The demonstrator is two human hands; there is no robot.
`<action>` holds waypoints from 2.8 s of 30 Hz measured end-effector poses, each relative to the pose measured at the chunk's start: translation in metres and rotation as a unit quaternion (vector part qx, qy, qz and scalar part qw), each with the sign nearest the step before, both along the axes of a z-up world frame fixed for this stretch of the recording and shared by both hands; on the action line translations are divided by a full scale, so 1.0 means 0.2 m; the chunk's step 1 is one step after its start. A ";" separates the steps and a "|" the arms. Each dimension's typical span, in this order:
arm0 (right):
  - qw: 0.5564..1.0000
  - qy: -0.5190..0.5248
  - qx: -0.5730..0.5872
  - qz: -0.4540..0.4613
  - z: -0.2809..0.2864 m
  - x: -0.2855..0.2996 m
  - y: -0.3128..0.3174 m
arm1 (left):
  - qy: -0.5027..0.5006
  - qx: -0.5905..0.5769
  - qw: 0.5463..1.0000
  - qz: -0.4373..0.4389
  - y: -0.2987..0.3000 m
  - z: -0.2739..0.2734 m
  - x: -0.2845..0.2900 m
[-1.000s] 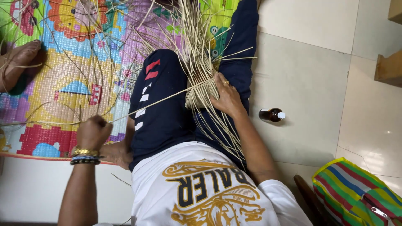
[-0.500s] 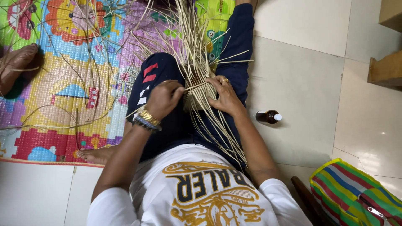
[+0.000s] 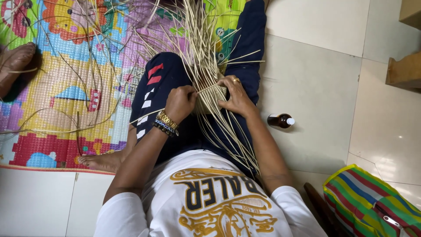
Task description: Weaving dried plant fibers to create the crown of a hat while sitting on the floor.
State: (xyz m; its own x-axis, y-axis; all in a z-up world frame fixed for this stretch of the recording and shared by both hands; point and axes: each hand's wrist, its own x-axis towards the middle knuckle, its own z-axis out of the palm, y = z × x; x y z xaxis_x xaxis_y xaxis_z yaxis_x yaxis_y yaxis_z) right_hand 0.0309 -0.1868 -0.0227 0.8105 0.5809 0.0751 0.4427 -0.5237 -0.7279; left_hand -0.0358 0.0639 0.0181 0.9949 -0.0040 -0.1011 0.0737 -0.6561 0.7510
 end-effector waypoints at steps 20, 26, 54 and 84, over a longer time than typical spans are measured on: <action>0.990 -0.109 -0.067 0.063 0.19 -0.08 0.24 | -0.037 -0.101 0.990 0.091 -0.02 -0.09 -0.06; 0.969 -0.242 -0.043 0.020 0.09 -0.16 0.31 | -0.014 -0.115 0.989 0.094 -0.01 -0.12 -0.05; 0.990 -0.088 0.036 0.109 0.15 0.09 0.40 | -0.076 -0.042 0.995 0.057 -0.01 -0.24 -0.03; 0.914 -0.262 -0.298 0.088 0.07 -0.27 0.55 | 0.036 0.545 0.828 -0.124 0.62 0.10 0.86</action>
State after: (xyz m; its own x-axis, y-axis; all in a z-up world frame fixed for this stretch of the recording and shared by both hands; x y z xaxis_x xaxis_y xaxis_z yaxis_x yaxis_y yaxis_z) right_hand -0.0235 -0.0767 -0.0089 0.6431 0.7638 0.0544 0.7650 -0.6440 -0.0006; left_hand 0.1356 0.1873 0.0379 0.9684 -0.0738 -0.2381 -0.1452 -0.9434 -0.2981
